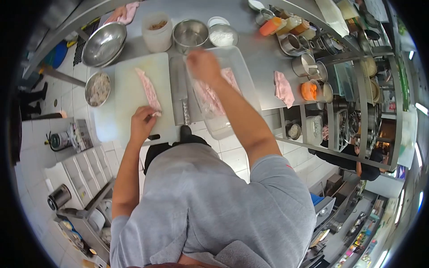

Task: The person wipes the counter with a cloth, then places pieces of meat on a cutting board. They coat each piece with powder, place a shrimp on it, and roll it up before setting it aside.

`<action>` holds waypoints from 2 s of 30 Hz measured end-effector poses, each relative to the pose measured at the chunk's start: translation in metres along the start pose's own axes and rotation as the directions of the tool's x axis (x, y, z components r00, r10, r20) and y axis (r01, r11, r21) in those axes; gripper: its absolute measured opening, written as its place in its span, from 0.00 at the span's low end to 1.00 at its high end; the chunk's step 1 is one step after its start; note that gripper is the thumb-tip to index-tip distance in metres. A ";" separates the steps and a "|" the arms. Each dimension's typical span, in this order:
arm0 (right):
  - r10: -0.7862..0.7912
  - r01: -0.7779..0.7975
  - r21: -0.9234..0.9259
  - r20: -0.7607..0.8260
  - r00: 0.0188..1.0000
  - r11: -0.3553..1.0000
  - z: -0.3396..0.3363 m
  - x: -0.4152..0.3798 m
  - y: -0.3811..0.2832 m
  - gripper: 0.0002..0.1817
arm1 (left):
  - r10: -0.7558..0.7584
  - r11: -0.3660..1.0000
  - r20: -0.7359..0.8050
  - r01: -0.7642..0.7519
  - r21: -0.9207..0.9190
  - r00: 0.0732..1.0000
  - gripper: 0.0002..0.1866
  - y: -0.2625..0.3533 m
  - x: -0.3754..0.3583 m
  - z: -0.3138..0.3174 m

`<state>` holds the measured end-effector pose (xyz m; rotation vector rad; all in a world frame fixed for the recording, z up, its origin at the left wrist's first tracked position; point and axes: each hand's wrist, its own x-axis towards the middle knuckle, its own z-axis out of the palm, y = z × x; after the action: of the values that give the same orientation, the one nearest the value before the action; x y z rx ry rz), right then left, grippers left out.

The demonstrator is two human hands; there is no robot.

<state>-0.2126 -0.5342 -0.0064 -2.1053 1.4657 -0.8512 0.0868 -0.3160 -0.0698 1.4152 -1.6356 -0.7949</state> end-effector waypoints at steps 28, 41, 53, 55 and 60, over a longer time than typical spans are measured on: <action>0.536 -0.518 0.160 -0.100 0.838 0.840 -0.106 -0.059 0.143 0.20 | -0.176 0.975 0.046 0.180 -0.129 0.983 0.12 -0.011 0.007 0.005; 0.576 -0.515 -0.373 0.067 0.815 0.772 -0.046 -0.042 0.090 0.24 | -0.135 0.977 0.073 0.145 -0.156 0.988 0.11 -0.021 0.006 0.006; 0.615 -0.529 -0.339 0.238 0.752 0.778 -0.057 -0.032 0.120 0.28 | -0.131 0.981 0.023 0.133 -0.143 0.991 0.10 -0.018 0.002 0.009; 0.589 -0.492 -0.375 0.208 0.781 0.786 -0.047 -0.041 0.124 0.31 | -0.130 0.983 0.032 0.133 -0.127 0.991 0.10 -0.020 0.001 0.008; 0.522 -0.413 -0.487 0.108 0.846 0.770 -0.063 -0.049 0.080 0.25 | -0.164 0.974 0.032 0.167 -0.150 0.986 0.10 -0.021 0.003 0.009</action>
<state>-0.3221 -0.5158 -0.0256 -1.8853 2.0711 -0.0579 0.0887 -0.3233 -0.0919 1.4513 -1.4507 -1.0102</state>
